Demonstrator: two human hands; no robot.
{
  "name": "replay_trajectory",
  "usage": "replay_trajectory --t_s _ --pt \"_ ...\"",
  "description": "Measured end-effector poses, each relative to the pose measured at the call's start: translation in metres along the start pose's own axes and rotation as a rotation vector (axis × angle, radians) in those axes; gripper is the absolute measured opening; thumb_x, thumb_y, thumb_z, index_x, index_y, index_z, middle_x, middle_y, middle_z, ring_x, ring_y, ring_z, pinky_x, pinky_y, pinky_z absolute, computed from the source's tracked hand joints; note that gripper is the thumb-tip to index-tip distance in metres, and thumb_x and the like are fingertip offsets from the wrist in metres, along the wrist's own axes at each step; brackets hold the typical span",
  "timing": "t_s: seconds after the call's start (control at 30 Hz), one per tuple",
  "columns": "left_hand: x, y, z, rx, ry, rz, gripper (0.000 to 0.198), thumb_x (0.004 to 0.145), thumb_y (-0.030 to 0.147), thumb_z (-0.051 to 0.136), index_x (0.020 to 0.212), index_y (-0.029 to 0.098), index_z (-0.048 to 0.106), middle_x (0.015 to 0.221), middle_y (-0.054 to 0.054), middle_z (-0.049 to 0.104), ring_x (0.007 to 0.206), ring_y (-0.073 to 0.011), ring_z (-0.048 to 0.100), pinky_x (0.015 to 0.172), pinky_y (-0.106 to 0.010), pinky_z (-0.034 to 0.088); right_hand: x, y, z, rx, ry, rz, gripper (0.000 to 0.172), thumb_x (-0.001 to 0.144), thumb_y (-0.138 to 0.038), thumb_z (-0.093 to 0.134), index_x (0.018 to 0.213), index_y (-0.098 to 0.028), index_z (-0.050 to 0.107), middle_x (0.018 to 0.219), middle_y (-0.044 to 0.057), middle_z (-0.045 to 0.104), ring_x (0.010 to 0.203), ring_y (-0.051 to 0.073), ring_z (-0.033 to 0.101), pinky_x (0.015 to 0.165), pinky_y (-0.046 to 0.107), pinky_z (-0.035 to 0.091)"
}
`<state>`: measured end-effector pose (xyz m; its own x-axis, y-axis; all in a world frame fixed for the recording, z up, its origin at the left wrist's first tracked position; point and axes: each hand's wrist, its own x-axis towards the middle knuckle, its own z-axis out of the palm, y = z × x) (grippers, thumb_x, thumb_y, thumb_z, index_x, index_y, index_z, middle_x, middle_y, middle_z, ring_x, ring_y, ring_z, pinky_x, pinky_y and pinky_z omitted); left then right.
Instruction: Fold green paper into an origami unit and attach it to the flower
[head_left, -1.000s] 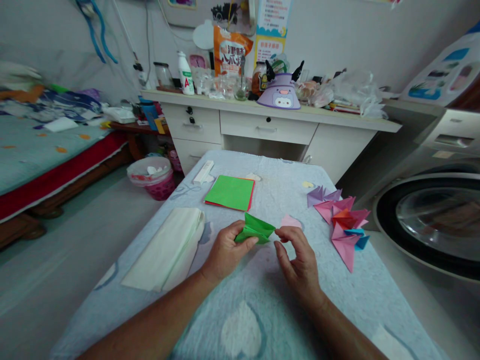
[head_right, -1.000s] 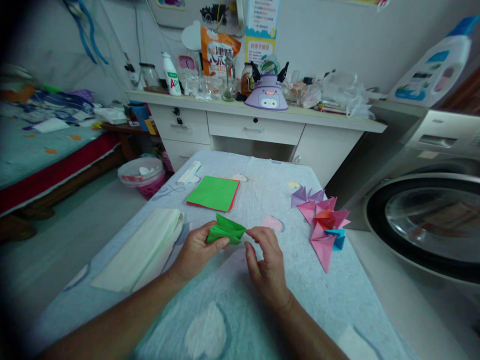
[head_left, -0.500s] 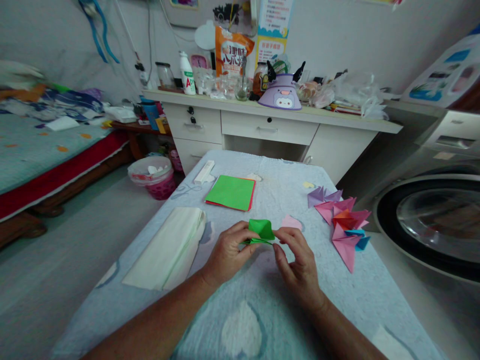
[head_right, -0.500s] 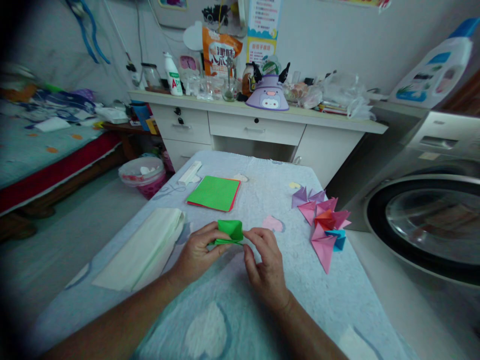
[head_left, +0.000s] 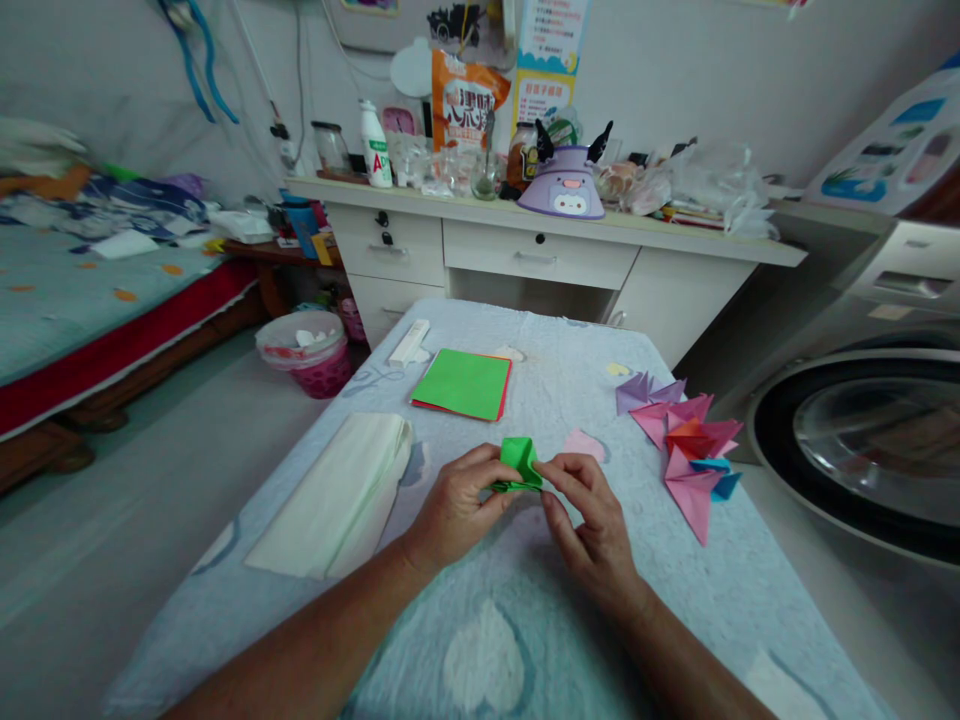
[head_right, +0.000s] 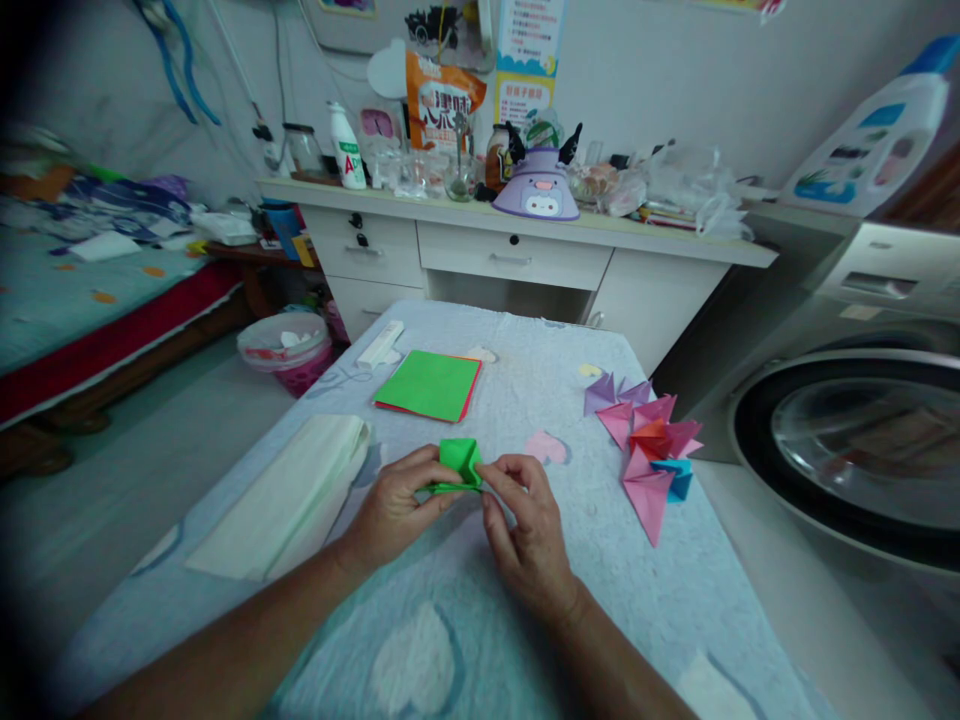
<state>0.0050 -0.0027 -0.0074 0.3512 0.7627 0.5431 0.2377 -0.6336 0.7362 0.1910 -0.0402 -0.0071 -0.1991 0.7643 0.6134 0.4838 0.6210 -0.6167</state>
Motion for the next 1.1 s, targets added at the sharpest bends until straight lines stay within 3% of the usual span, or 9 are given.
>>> replay_trajectory --t_s 0.33,0.5,0.63,0.83,1.1 --pt "0.0007 0.0015 0.0005 -0.05 -0.048 -0.028 0.016 0.078 0.006 0.066 0.087 0.019 0.069 0.082 -0.001 0.062 0.078 -0.0123 0.062 0.07 -0.022 0.046 0.0017 -0.002 -0.0019 0.045 -0.021 -0.017 0.043 0.091 -0.006 0.047 0.123 -0.032 0.058 0.104 0.005 0.05 0.095 0.019 0.054 0.078 0.036 0.049" --pt "0.0034 0.0015 0.0006 -0.254 -0.039 -0.211 0.006 0.079 0.015 0.069 0.084 0.017 0.069 0.084 -0.002 0.066 0.081 -0.0137 0.062 0.076 -0.025 0.047 0.0017 0.0011 -0.0005 0.031 0.016 0.054 0.031 0.091 -0.009 0.049 0.117 -0.025 0.055 0.098 0.005 0.054 0.089 0.017 0.055 0.074 0.032 0.048" --pt "0.0042 0.001 0.0004 -0.484 -0.069 -0.416 0.016 0.081 0.026 0.068 0.091 0.014 0.068 0.074 -0.001 0.065 0.064 -0.0109 0.058 0.062 -0.023 0.048 0.0014 0.0021 -0.0006 0.038 0.057 0.064 0.019 0.091 -0.009 0.05 0.102 -0.023 0.056 0.093 0.004 0.055 0.086 0.017 0.055 0.073 0.031 0.047" --pt "0.0054 0.0008 0.0021 -0.636 -0.084 -0.534 0.026 0.077 0.031 0.072 0.094 0.012 0.068 0.077 -0.002 0.068 0.058 -0.0089 0.056 0.054 -0.02 0.049 0.0018 -0.0007 -0.0015 0.054 0.04 0.046 0.033 0.093 -0.007 0.046 0.116 -0.027 0.059 0.103 0.006 0.053 0.096 0.018 0.055 0.08 0.032 0.048" --pt "0.0062 0.0026 0.0008 -0.641 -0.083 -0.533 0.022 0.076 0.028 0.073 0.088 0.012 0.068 0.073 -0.001 0.068 0.056 -0.0081 0.056 0.053 -0.02 0.051 0.0011 -0.0012 -0.002 0.064 0.036 0.071 0.035 0.093 -0.008 0.046 0.121 -0.026 0.057 0.103 0.006 0.055 0.094 0.017 0.056 0.079 0.032 0.048"
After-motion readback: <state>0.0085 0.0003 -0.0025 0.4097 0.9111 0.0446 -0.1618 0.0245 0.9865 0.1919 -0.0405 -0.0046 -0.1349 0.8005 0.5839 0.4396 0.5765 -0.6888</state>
